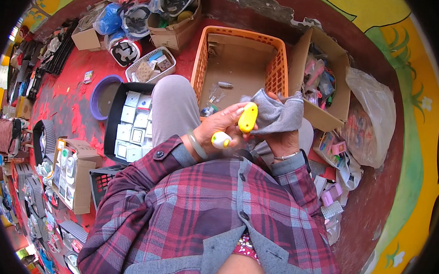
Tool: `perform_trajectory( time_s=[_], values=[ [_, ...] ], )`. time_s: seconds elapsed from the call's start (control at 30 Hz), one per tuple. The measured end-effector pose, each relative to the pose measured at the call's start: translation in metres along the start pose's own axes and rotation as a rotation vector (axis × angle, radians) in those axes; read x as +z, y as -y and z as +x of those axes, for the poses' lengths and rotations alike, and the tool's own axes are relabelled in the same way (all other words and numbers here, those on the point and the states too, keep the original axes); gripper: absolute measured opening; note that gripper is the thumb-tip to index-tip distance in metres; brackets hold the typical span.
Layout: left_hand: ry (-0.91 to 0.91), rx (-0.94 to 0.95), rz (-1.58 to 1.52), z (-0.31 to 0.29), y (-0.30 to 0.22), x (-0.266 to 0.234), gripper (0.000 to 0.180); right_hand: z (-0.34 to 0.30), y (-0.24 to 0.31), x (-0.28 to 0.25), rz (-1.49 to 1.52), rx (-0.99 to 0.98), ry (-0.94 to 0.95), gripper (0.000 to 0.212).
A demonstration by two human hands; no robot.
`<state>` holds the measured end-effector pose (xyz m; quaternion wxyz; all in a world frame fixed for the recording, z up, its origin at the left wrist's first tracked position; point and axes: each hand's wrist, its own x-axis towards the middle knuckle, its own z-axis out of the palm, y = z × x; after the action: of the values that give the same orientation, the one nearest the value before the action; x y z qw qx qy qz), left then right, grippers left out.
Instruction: The person wipes plastic doll accessories with a cloth by hand, dipping the cloth into a bowl of water and then rubbing the surfaces of the items one at a time.
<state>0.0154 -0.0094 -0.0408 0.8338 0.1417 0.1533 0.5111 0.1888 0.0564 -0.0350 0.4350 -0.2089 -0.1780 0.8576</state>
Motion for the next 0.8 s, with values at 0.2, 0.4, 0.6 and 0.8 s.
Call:
perform_trajectory(
  time_s=[0.2,0.4,0.6,0.8],
  values=[
    [-0.145,0.03,0.165,0.003,0.004,0.009,0.037,0.004,-0.021,-0.002,-0.687,-0.098,0.209,0.054],
    [-0.174,0.012,0.308,0.0,0.005,0.037,0.036,0.003,-0.032,-0.01,-1.034,-0.356,0.124,0.032],
    [-0.003,0.018,0.469,-0.001,0.002,0.027,0.043,0.004,-0.023,0.003,-0.426,-0.148,-0.072,0.03],
    [0.027,0.075,0.13,-0.004,-0.011,0.026,0.047,0.012,-0.008,-0.007,0.014,0.141,-0.038,0.054]
  ],
)
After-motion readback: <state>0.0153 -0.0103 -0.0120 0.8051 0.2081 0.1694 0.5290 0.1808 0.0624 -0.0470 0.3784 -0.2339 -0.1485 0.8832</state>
